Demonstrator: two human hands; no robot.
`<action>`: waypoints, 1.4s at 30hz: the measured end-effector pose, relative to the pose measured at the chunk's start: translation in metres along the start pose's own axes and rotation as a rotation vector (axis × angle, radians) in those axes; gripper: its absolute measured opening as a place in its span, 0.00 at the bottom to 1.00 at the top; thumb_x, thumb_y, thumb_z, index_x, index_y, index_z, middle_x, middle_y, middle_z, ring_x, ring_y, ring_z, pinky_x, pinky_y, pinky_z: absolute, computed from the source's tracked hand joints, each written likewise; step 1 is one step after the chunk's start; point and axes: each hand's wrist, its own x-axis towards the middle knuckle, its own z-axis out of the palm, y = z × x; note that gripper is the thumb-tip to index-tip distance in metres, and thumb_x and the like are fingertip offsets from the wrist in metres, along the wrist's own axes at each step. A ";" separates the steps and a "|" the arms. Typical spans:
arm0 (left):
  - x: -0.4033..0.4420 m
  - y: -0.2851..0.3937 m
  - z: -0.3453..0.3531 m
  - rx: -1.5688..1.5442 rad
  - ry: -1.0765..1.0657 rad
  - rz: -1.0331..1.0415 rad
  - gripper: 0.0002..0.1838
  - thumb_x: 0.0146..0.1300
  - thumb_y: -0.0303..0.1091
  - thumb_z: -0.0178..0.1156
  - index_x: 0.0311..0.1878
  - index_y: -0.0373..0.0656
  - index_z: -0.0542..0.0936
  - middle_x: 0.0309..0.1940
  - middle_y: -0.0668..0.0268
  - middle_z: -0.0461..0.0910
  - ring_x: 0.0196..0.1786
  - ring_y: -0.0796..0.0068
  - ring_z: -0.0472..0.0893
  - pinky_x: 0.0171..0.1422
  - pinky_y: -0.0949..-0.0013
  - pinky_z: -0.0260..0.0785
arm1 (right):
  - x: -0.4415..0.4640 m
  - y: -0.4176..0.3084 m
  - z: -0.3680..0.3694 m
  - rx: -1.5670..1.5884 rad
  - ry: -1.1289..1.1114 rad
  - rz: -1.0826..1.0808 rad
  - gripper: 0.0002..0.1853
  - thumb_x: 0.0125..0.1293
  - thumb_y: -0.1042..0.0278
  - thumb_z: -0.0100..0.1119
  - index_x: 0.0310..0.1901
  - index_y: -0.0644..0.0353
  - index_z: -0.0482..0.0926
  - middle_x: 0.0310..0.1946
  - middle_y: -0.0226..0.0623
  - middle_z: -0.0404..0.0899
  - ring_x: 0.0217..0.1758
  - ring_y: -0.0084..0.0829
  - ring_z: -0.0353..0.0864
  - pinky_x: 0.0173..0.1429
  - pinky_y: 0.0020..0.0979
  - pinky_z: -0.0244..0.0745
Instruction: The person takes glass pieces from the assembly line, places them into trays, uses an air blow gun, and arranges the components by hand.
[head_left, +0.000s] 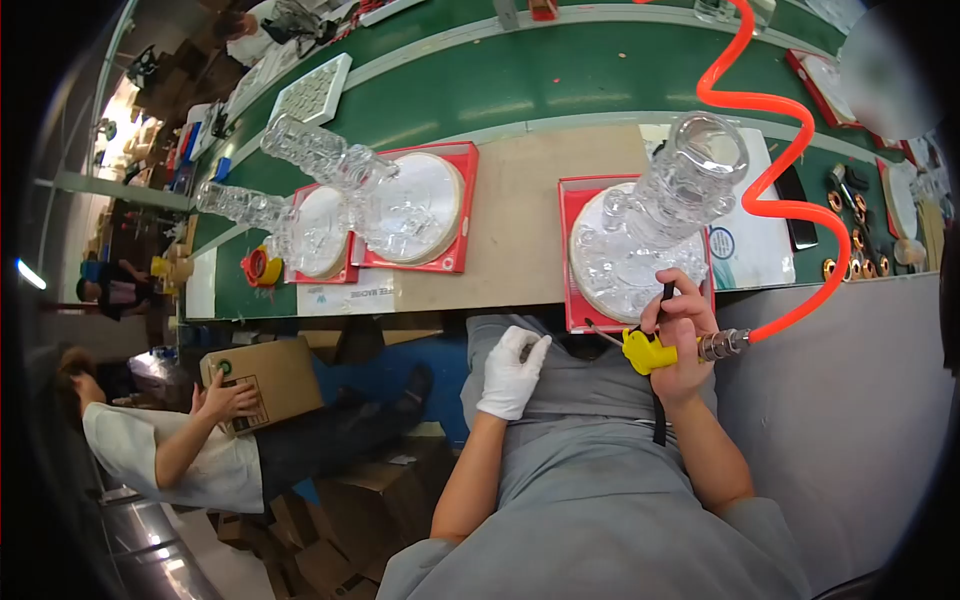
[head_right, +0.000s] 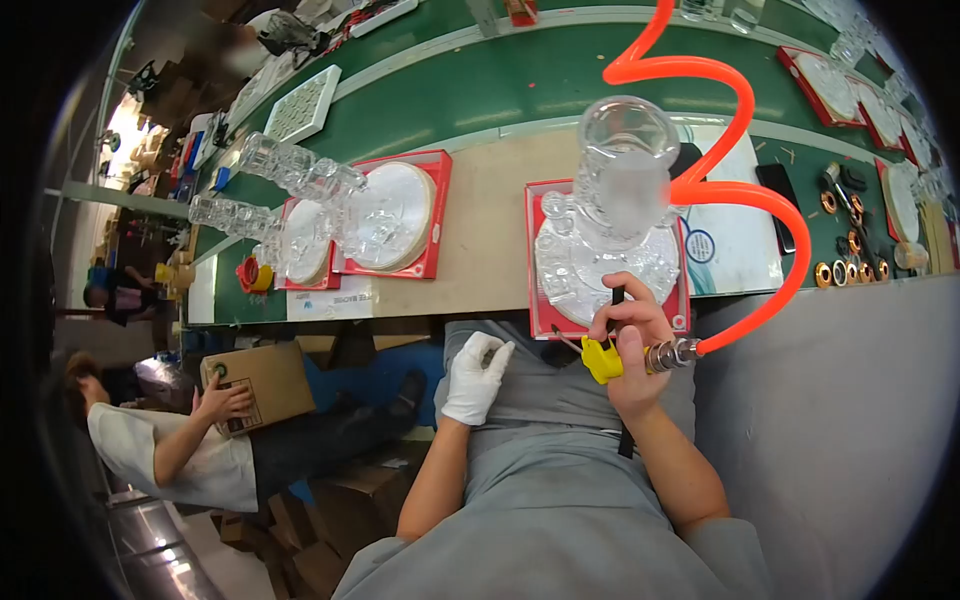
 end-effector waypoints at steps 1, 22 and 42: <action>0.002 0.006 0.003 -0.001 -0.001 0.018 0.08 0.66 0.32 0.66 0.33 0.40 0.80 0.33 0.62 0.79 0.30 0.66 0.81 0.35 0.63 0.73 | 0.001 -0.003 -0.001 -0.004 0.013 -0.006 0.13 0.74 0.63 0.51 0.51 0.65 0.75 0.66 0.56 0.65 0.40 0.26 0.78 0.47 0.29 0.76; -0.009 0.055 0.073 0.324 -0.100 0.614 0.07 0.58 0.33 0.69 0.32 0.44 0.79 0.50 0.62 0.82 0.35 0.57 0.83 0.36 0.56 0.76 | 0.094 -0.095 -0.102 -0.296 0.065 -0.230 0.10 0.72 0.77 0.50 0.50 0.68 0.76 0.62 0.55 0.73 0.35 0.22 0.76 0.42 0.26 0.70; 0.002 0.056 0.098 0.360 -0.100 0.756 0.09 0.54 0.33 0.71 0.31 0.44 0.80 0.43 0.62 0.81 0.46 0.57 0.80 0.48 0.54 0.73 | 0.199 -0.032 -0.093 -0.155 0.163 -0.187 0.07 0.73 0.71 0.57 0.42 0.67 0.80 0.51 0.41 0.81 0.28 0.18 0.77 0.33 0.22 0.69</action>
